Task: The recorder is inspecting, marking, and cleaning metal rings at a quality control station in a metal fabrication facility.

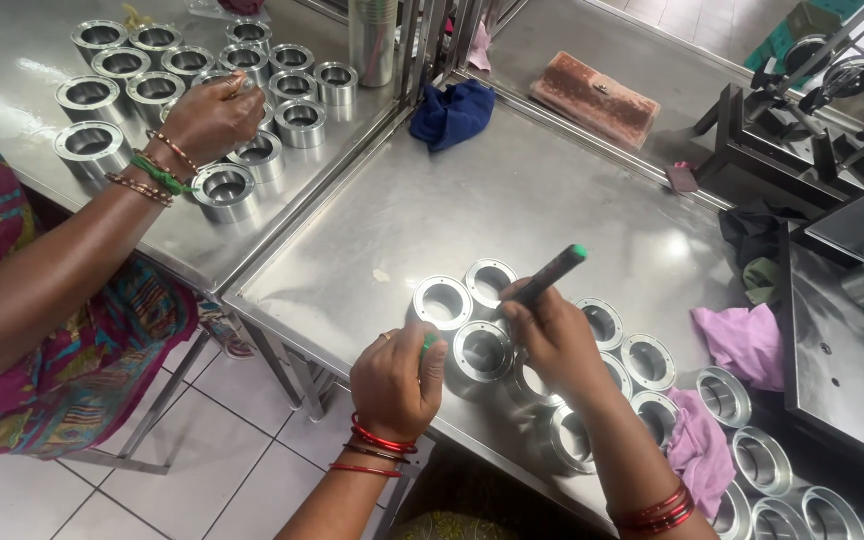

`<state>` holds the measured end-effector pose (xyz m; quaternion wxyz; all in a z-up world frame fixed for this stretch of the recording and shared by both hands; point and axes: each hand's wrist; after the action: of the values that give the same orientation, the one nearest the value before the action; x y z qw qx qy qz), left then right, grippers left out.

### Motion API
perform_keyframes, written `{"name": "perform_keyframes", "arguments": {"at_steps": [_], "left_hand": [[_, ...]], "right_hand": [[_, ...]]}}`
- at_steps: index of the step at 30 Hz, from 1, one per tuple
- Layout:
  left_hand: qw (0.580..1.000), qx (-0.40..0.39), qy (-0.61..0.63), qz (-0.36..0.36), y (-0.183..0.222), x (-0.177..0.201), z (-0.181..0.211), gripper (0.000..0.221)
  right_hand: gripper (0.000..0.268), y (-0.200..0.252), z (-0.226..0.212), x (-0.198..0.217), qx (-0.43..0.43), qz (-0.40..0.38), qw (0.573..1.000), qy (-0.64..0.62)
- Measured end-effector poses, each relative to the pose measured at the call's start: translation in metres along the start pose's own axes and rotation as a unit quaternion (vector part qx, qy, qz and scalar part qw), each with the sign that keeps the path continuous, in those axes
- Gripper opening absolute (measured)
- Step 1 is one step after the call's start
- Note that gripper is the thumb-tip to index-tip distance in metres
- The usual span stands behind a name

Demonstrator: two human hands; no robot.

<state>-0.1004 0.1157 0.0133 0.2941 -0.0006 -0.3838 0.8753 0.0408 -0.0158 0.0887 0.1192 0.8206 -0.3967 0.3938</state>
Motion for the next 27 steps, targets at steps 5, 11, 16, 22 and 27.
{"name": "perform_keyframes", "arguments": {"at_steps": [5, 11, 16, 22, 27], "left_hand": [[1.000, 0.000, -0.019, -0.024, -0.002, 0.001, 0.004, 0.033], [0.999, -0.001, -0.028, -0.039, -0.006, 0.001, 0.006, 0.029], [0.998, 0.016, -0.048, -0.047, -0.005, 0.001, 0.009, 0.031], [0.997, 0.020, -0.053, -0.052, -0.008, -0.001, 0.011, 0.030], [0.997, 0.024, -0.050, -0.061, -0.006, -0.002, 0.012, 0.029]], "right_hand": [[0.018, 0.008, 0.002, 0.000, 0.120, 0.032, 0.990, 0.074], [0.017, 0.029, 0.006, 0.019, 0.007, -0.043, 0.992, 0.120], [0.024, 0.050, 0.001, 0.014, 0.037, 0.004, 0.992, 0.123], [0.020, 0.056, 0.006, 0.005, 0.013, -0.033, 0.992, 0.122], [0.017, 0.052, 0.011, 0.009, 0.064, -0.022, 0.988, 0.135]]}}
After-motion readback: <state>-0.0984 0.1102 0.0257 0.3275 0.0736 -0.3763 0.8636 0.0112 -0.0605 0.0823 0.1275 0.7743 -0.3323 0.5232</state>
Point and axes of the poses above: each hand's wrist, its own y-axis away from the middle knuckle, its own x-axis out of the back of the hand, z = x × y, and after that the axes turned 12 degrees about y, right-handed
